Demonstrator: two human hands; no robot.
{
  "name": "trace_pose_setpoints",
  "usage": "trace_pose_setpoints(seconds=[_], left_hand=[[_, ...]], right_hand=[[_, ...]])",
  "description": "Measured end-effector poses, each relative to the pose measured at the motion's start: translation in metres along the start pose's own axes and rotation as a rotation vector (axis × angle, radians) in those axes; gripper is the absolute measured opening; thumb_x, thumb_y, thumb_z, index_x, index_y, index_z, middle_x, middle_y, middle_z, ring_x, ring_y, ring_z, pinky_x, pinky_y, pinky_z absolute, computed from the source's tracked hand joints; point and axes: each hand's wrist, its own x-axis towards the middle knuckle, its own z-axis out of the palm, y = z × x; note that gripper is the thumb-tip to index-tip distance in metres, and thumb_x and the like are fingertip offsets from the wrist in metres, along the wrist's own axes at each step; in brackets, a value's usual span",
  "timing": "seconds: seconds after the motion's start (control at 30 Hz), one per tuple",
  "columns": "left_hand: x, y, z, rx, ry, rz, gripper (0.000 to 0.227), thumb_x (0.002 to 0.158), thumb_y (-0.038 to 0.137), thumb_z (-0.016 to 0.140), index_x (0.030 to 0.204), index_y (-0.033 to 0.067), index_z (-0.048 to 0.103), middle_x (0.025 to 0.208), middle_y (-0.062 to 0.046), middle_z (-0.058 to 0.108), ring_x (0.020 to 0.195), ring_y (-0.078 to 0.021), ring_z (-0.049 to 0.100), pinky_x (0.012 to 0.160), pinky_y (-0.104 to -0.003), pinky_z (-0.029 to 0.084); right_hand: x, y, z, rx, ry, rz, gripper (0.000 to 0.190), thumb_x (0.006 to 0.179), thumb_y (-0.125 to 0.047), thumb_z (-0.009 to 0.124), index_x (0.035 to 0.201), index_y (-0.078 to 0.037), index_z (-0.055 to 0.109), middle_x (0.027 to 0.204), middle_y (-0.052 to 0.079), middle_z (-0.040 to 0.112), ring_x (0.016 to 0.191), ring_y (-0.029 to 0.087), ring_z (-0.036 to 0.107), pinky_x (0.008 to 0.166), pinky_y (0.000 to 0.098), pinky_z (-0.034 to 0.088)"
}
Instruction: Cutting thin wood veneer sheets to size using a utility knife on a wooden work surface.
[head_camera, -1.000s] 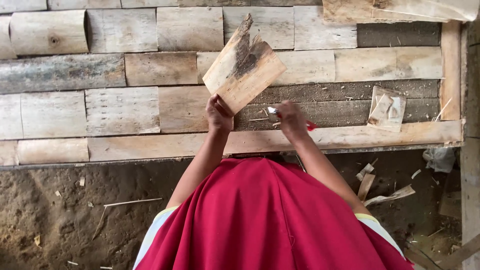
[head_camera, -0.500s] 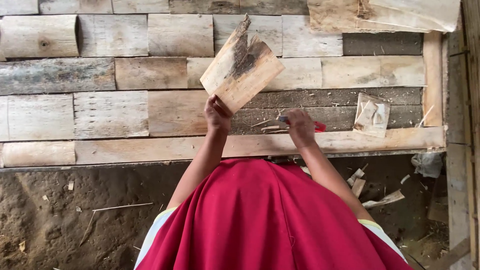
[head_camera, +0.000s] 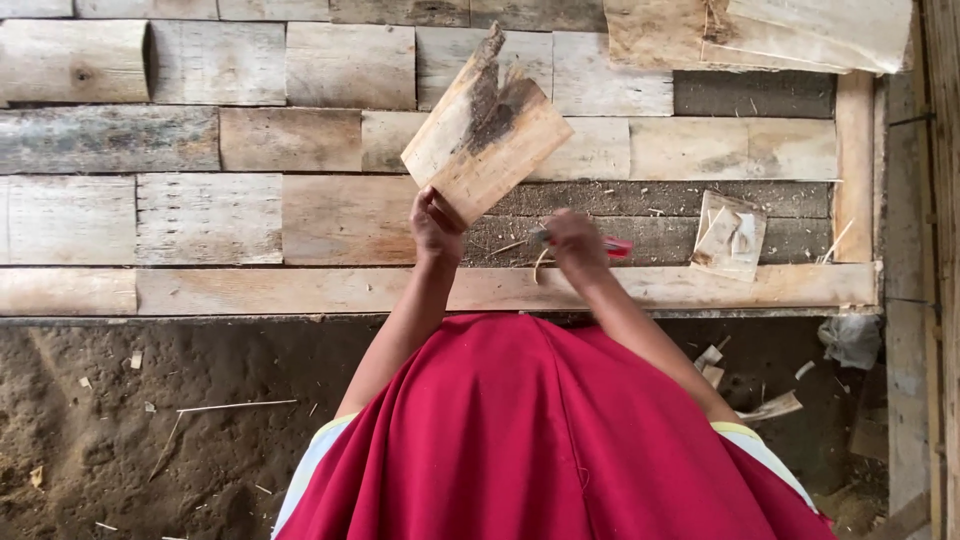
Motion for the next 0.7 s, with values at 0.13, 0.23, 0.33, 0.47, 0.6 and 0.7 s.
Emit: trace_pose_setpoints(seconds=[0.13,0.23,0.33,0.47,0.6,0.7], left_hand=[[-0.009,0.017,0.005,0.055,-0.002,0.0,0.031,0.086,0.039,0.068,0.1,0.012,0.073,0.096,-0.018,0.079,0.079,-0.032,0.079,0.076,-0.044,0.065],[-0.005,0.017,0.004,0.081,-0.013,0.017,0.03,0.086,0.041,0.068,0.099,0.0141,0.074,0.096,-0.017,0.079,0.078,-0.0306,0.079,0.076,-0.043,0.065],[-0.006,0.02,0.004,0.068,-0.027,0.021,0.031,0.086,0.041,0.069,0.1,0.0138,0.074,0.098,-0.019,0.078,0.08,-0.0323,0.079,0.077,-0.045,0.065],[-0.017,0.017,0.019,0.063,-0.002,-0.015,0.03,0.085,0.038,0.067,0.098,0.0119,0.074,0.095,-0.018,0.079,0.079,-0.033,0.079,0.077,-0.045,0.066],[0.005,0.0,0.008,0.038,-0.007,-0.054,0.026,0.084,0.037,0.07,0.095,0.0147,0.075,0.093,-0.016,0.079,0.076,-0.0306,0.079,0.073,-0.041,0.066],[0.012,-0.003,0.002,0.113,-0.019,-0.062,0.032,0.083,0.041,0.069,0.099,0.0152,0.075,0.095,-0.016,0.079,0.08,-0.0304,0.079,0.075,-0.042,0.065]], right_hand=[[-0.014,-0.046,0.01,0.316,-0.248,-0.348,0.021,0.106,-0.018,0.05,0.123,-0.014,0.062,0.134,0.004,0.052,0.117,0.02,0.045,0.1,0.0375,0.044],[0.018,0.001,0.08,-0.037,-0.043,-0.703,0.048,0.104,-0.006,0.044,0.148,-0.023,0.05,0.167,0.003,0.033,0.153,0.028,0.03,0.121,0.0503,0.031],[0.023,0.06,0.101,-0.112,0.144,-0.449,0.039,0.102,-0.008,0.043,0.136,-0.02,0.057,0.155,0.006,0.046,0.144,0.027,0.042,0.115,0.0452,0.039],[0.025,0.081,0.111,0.034,0.343,-0.246,0.016,0.087,-0.013,0.071,0.097,-0.025,0.066,0.092,-0.003,0.064,0.098,0.022,0.065,0.089,0.0393,0.052],[0.011,0.01,0.112,0.454,0.095,-0.27,0.017,0.092,-0.014,0.064,0.105,-0.024,0.067,0.095,-0.001,0.071,0.1,0.025,0.069,0.086,0.0416,0.055],[0.019,0.019,0.138,0.166,0.01,-0.424,0.02,0.094,-0.021,0.064,0.112,-0.027,0.07,0.102,0.0,0.07,0.101,0.027,0.07,0.084,0.0434,0.058]])
